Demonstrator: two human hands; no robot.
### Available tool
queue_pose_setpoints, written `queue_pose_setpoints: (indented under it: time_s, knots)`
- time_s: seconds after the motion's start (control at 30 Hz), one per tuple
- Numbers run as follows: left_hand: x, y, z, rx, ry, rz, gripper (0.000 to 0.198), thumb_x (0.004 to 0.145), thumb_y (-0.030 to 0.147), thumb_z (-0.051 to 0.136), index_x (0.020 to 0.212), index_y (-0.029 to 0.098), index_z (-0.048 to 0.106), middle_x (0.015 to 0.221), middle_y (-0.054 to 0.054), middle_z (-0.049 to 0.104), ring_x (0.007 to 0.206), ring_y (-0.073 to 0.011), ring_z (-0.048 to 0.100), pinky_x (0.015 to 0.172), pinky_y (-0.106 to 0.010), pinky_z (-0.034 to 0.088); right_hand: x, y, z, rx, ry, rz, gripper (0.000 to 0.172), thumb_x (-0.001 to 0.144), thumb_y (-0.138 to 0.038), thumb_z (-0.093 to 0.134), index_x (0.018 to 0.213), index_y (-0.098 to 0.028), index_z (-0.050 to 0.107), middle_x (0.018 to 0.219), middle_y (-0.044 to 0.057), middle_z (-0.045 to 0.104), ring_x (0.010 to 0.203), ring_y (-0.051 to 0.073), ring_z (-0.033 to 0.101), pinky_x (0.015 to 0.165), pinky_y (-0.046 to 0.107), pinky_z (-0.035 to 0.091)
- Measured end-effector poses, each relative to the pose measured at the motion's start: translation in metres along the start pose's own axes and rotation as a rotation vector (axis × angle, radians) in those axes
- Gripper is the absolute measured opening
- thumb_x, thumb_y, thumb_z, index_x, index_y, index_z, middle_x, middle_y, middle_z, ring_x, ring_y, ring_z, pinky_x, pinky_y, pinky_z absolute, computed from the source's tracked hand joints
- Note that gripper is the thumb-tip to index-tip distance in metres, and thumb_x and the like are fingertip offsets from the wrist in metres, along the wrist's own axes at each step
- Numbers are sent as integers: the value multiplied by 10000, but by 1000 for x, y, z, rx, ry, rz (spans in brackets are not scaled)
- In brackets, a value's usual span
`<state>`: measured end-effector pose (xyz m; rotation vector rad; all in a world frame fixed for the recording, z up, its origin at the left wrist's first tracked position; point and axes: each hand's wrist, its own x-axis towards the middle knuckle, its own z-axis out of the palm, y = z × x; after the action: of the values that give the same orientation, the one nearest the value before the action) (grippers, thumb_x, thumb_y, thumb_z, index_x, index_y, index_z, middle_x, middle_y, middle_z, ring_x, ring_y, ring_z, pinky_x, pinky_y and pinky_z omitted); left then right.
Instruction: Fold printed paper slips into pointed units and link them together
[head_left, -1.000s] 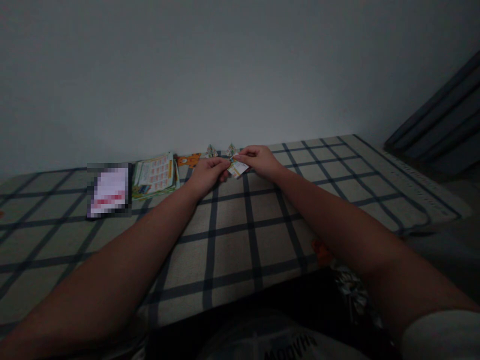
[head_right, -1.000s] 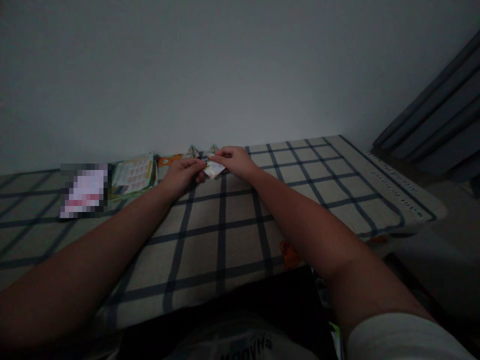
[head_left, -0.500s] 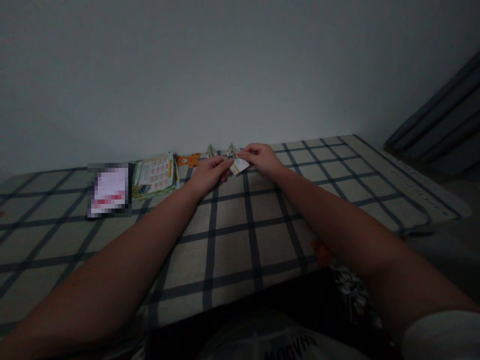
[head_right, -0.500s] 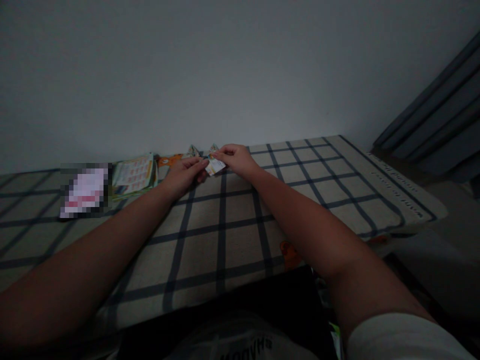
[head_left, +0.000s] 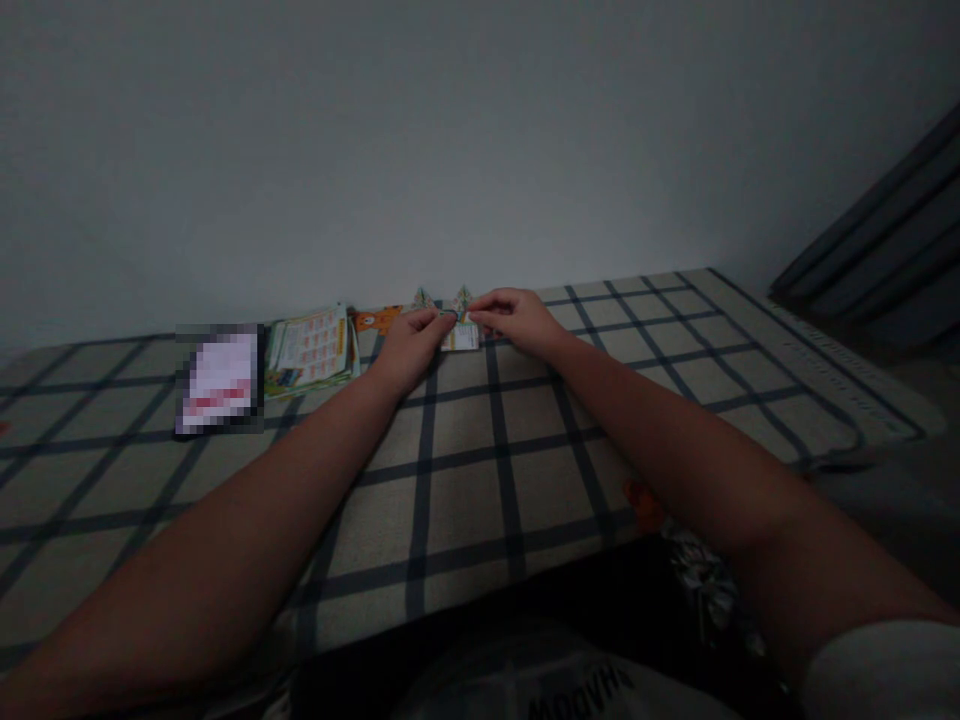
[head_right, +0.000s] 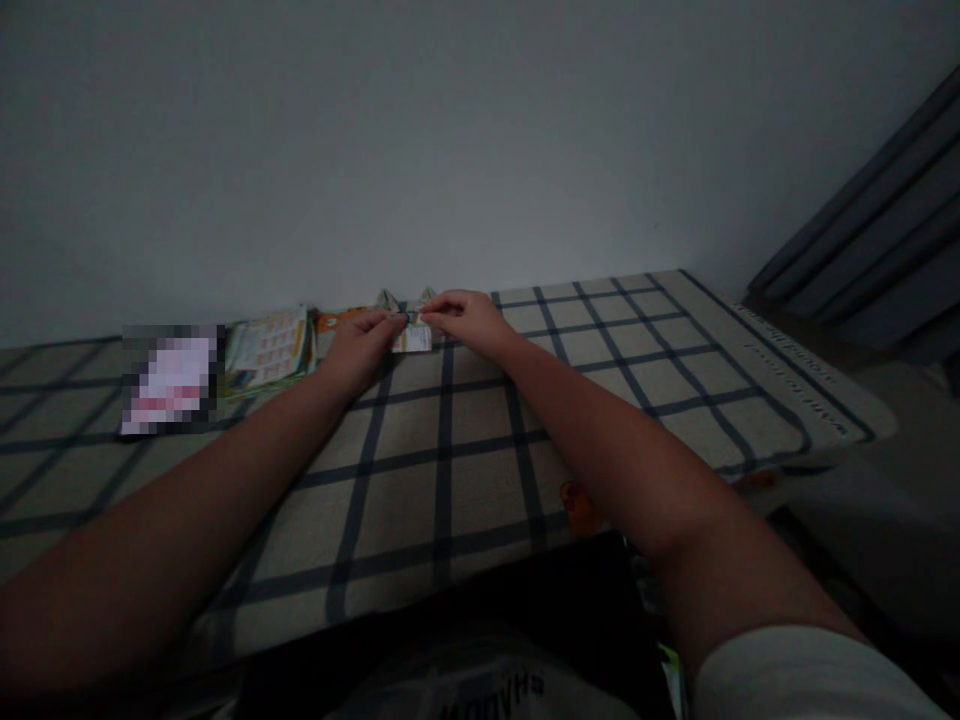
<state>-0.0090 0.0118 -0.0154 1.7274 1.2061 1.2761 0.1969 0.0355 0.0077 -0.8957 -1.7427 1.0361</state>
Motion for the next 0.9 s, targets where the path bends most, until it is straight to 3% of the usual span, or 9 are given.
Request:
queue_pose_setpoints:
  time_s: [0.27, 0.7, 0.9]
  knots:
    - [-2, 10, 0, 115, 25, 72, 418, 918, 551, 636, 681, 207, 637, 623, 30, 456, 650, -155, 430, 638, -304, 360, -2, -6, -5, -220, 71, -130, 87, 834, -255, 790, 847, -177, 754, 786, 22, 707, 744, 161, 596, 734, 292, 469]
    - [-6, 18, 2, 259, 76, 153, 494, 948, 585, 600, 629, 210, 557, 600, 21, 441, 636, -157, 412, 620, -308, 322, -2, -4, -6, -312, 59, -146, 97, 846, -255, 776, 834, -173, 724, 797, 24, 682, 758, 169, 553, 722, 287, 420]
    - [-6, 17, 1, 276, 65, 158, 445, 961, 522, 571, 645, 209, 583, 593, 23, 477, 609, -151, 419, 619, -307, 339, -3, -5, -3, -274, 7, -105, 76, 853, -222, 746, 859, -162, 700, 786, 15, 676, 738, 154, 577, 709, 280, 439]
